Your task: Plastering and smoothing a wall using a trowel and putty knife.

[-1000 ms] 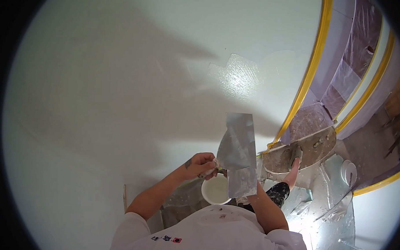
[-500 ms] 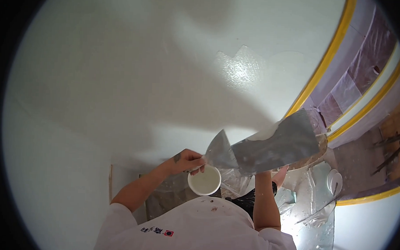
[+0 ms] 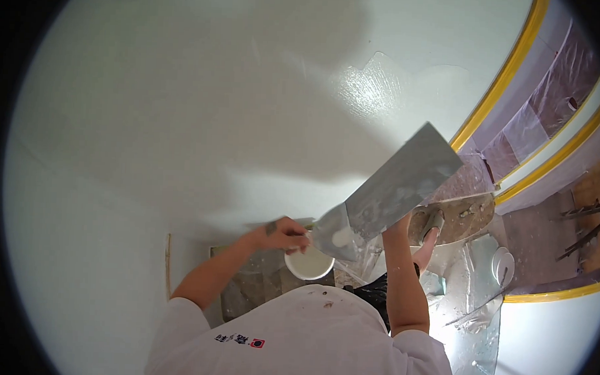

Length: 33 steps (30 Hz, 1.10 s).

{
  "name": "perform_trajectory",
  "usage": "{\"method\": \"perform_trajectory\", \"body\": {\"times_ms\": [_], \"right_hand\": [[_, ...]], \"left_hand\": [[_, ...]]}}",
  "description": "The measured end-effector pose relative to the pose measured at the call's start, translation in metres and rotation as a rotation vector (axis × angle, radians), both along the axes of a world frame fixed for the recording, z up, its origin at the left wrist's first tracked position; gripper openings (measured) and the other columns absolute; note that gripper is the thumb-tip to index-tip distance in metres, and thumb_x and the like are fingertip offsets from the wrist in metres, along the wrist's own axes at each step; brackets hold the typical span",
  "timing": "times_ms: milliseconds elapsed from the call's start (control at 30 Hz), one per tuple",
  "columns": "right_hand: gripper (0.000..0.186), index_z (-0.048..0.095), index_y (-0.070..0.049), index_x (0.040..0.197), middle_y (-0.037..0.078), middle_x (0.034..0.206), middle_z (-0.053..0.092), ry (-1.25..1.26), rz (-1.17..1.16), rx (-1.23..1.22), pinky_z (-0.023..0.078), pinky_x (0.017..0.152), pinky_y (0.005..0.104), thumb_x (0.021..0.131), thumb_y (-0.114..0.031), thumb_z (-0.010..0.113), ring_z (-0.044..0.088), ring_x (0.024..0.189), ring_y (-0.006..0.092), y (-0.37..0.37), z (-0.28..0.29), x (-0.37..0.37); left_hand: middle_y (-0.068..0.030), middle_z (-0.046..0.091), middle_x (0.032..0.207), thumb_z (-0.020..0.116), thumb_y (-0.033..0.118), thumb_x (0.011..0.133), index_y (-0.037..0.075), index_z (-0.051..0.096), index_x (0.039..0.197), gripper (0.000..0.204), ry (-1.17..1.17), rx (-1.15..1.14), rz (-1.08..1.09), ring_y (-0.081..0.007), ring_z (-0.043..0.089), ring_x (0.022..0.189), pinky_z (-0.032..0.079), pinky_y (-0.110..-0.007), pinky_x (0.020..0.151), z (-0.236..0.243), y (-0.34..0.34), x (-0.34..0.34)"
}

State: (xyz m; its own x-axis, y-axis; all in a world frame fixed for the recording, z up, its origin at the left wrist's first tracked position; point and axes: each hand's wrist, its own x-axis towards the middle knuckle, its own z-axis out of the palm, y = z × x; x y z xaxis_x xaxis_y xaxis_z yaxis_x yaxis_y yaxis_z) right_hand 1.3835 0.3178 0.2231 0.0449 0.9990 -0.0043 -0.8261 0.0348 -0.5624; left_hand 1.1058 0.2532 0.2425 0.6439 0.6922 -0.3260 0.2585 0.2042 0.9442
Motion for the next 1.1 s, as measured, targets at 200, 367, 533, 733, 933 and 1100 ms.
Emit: {"method": "perform_trajectory", "body": {"times_ms": [200, 367, 533, 733, 933, 1100], "right_hand": [[0.017, 0.057, -0.008, 0.088, -0.002, 0.062, 0.053, -0.961, 0.041, -0.015, 0.04, 0.047, 0.0239, 0.085, -0.018, 0.069, 0.05, 0.053, 0.0076, -0.011, -0.005, -0.025], [0.013, 0.047, -0.008, 0.1, 0.001, 0.081, 0.053, -0.265, -0.062, 0.08, 0.048, 0.062, 0.0303, 0.095, -0.016, 0.056, 0.054, 0.069, 0.0125, -0.011, 0.007, -0.025], [0.017, 0.043, -0.01, 0.111, 0.001, 0.091, 0.051, -0.211, -0.165, 0.133, 0.049, 0.07, 0.0329, 0.097, -0.015, 0.052, 0.055, 0.078, 0.0153, -0.015, 0.031, -0.035], [0.029, 0.04, -0.005, 0.116, 0.005, 0.099, 0.053, -0.614, -0.07, 0.168, 0.046, 0.075, 0.028, 0.094, -0.013, 0.056, 0.054, 0.083, 0.0131, -0.051, 0.022, -0.053], [0.038, 0.043, 0.001, 0.117, 0.013, 0.099, 0.053, -1.17, -0.115, 0.366, 0.046, 0.073, 0.0328, 0.088, -0.013, 0.063, 0.055, 0.082, 0.0236, -0.066, 0.005, -0.04], [0.039, 0.045, 0.0, 0.117, 0.019, 0.104, 0.052, -1.482, -0.066, 0.597, 0.046, 0.077, 0.038, 0.085, -0.011, 0.064, 0.055, 0.088, 0.0349, -0.067, 0.033, -0.014]], "left_hand": [[-0.0064, 0.059, 0.074, 0.051, 0.019, 0.096, -0.002, 0.06, 0.091, 0.024, -0.459, -0.001, 0.313, -0.0109, 0.052, 0.057, 0.042, -0.025, 0.051, 0.002, 0.002, 0.013], [-0.0041, 0.059, 0.073, 0.052, 0.021, 0.096, -0.001, 0.061, 0.091, 0.025, -0.234, 0.157, 0.57, -0.0084, 0.052, 0.056, 0.042, -0.023, 0.05, 0.007, -0.014, 0.0], [-0.0015, 0.06, 0.071, 0.056, 0.022, 0.094, 0.0, 0.064, 0.091, 0.024, -0.15, 0.2, 0.812, -0.0055, 0.051, 0.053, 0.041, -0.022, 0.047, -0.029, -0.04, 0.026], [0.0003, 0.06, 0.066, 0.06, 0.024, 0.092, 0.0, 0.065, 0.09, 0.024, -0.077, 0.32, 0.9, -0.0038, 0.049, 0.051, 0.04, -0.021, 0.047, -0.021, -0.016, 0.028], [0.0012, 0.061, 0.068, 0.062, 0.022, 0.09, 0.001, 0.067, 0.093, 0.022, -0.088, 0.388, 0.799, -0.0037, 0.049, 0.052, 0.041, -0.021, 0.048, 0.023, 0.003, 0.007], [-0.0012, 0.062, 0.072, 0.059, 0.019, 0.092, 0.0, 0.066, 0.094, 0.02, 0.017, 0.478, 0.736, -0.0041, 0.049, 0.054, 0.042, -0.022, 0.048, 0.063, 0.012, -0.016]]}}
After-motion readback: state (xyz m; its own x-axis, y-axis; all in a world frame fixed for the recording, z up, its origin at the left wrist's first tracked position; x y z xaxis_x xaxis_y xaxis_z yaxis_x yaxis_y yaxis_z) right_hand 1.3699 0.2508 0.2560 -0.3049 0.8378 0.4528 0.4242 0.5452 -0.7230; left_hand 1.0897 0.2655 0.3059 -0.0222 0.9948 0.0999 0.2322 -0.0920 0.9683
